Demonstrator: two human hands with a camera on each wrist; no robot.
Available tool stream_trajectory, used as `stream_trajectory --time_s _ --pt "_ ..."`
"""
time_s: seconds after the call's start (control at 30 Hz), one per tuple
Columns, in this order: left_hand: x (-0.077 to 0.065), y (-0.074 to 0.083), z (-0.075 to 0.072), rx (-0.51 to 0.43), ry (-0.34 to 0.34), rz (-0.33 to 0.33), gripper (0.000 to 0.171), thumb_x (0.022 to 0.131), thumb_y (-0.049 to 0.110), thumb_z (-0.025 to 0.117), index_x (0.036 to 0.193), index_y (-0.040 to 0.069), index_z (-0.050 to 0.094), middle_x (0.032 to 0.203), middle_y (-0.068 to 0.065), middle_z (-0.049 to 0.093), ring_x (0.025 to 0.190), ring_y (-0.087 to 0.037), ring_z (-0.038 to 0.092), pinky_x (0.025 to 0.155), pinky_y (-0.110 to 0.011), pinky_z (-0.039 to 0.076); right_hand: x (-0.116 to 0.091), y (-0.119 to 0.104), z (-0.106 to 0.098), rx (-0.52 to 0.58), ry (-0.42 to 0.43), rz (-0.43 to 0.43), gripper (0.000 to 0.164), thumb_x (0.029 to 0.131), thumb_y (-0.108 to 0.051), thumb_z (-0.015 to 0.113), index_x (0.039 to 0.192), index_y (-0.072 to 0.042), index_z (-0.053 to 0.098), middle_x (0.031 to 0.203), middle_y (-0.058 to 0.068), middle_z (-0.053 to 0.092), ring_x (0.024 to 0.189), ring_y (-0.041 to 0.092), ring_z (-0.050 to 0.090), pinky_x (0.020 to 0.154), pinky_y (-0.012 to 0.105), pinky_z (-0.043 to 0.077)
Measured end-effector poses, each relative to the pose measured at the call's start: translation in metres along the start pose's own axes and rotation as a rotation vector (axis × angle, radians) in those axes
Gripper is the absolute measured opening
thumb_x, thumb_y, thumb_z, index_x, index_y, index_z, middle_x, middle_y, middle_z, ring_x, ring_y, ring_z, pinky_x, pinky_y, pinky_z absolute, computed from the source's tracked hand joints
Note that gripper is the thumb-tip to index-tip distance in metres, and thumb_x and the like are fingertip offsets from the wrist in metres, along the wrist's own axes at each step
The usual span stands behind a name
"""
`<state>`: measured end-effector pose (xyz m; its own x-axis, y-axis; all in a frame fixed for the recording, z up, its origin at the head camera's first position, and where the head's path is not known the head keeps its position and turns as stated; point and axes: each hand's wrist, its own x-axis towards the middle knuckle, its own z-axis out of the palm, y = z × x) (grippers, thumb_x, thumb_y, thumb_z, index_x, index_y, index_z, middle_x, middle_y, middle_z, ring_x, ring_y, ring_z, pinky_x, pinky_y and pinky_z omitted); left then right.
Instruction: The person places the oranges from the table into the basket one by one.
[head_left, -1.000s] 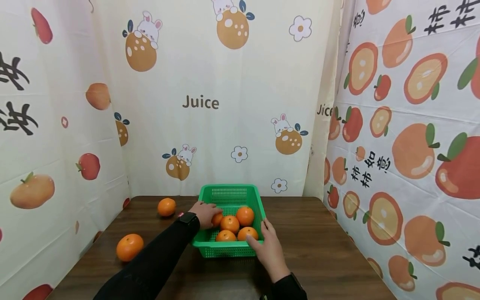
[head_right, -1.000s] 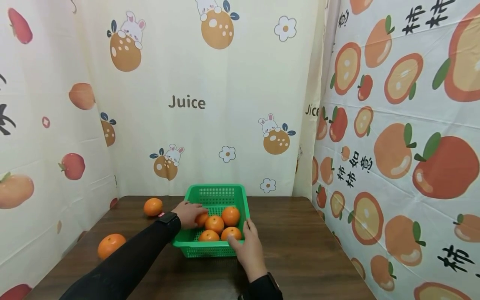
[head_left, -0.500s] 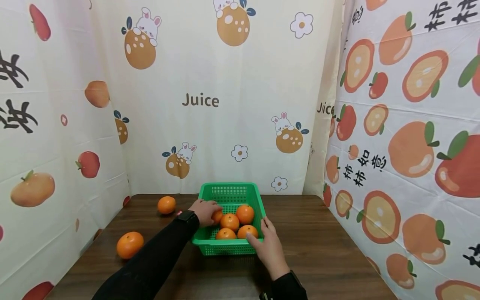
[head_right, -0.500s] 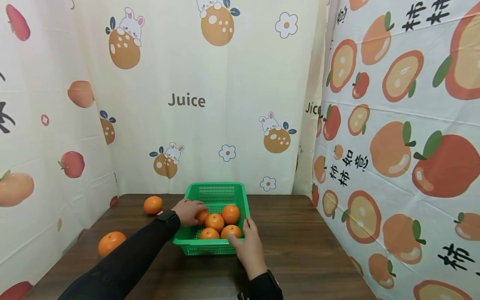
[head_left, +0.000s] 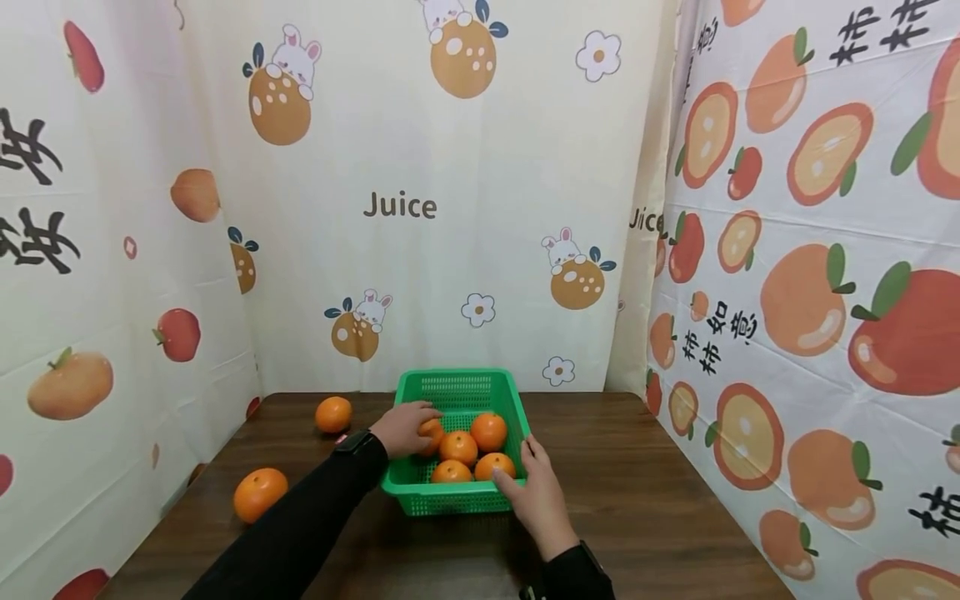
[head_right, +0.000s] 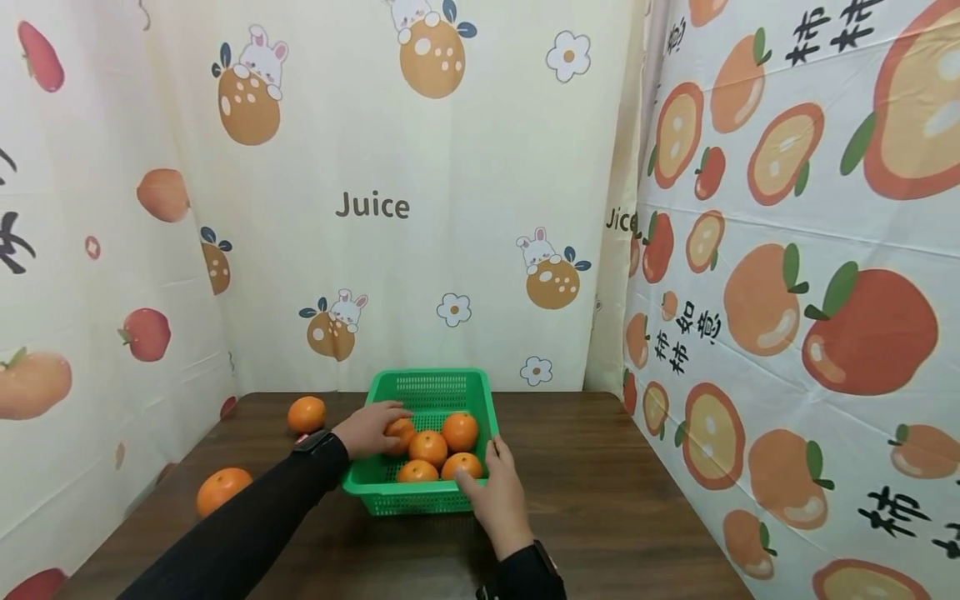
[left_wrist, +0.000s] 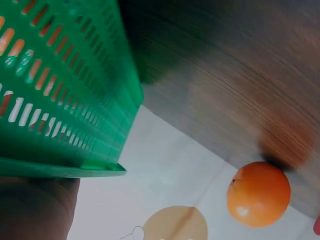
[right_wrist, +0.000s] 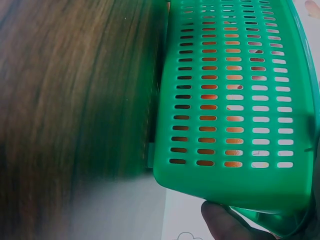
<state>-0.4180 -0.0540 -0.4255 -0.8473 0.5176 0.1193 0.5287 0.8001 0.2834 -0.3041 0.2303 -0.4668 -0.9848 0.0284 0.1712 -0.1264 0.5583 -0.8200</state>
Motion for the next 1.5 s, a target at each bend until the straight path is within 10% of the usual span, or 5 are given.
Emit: stream_trajectory --time_s 0.6,1.07,1.5 --pt "-0.060 0.029 -0.001 -0.170 0.027 -0.061 0.047 0.102 0.029 0.073 0.147 0.015 0.065 0.169 -0.018 0.040 0.153 -0.046 0.038 0.120 -0.067 0.038 -0.004 -0.005 0.001 -0.003 -0.006 -0.017 0.084 0.102 -0.044 0.071 0.161 0.005 0.038 0.176 0.017 0.025 0.158 0.045 0.032 0.123 0.065 0.034" --pt "-0.093 0.048 0.016 -0.224 0.175 -0.112 0.039 0.107 0.028 0.065 0.143 0.014 0.067 0.165 -0.021 0.044 0.151 -0.048 0.040 0.118 -0.070 0.039 -0.006 -0.007 0.000 -0.016 -0.011 -0.009 0.082 0.102 -0.042 0.071 0.161 0.006 0.038 0.176 0.018 0.025 0.158 0.046 0.032 0.123 0.065 0.034" --pt "-0.118 0.050 0.025 -0.309 0.176 -0.206 0.060 0.110 0.052 0.053 0.158 0.017 0.052 0.177 -0.015 0.022 0.164 -0.042 0.019 0.122 -0.070 0.033 -0.004 -0.006 -0.002 0.001 -0.018 0.004 0.083 0.103 -0.043 0.070 0.163 0.003 0.036 0.177 0.016 0.023 0.159 0.045 0.031 0.123 0.066 0.034"
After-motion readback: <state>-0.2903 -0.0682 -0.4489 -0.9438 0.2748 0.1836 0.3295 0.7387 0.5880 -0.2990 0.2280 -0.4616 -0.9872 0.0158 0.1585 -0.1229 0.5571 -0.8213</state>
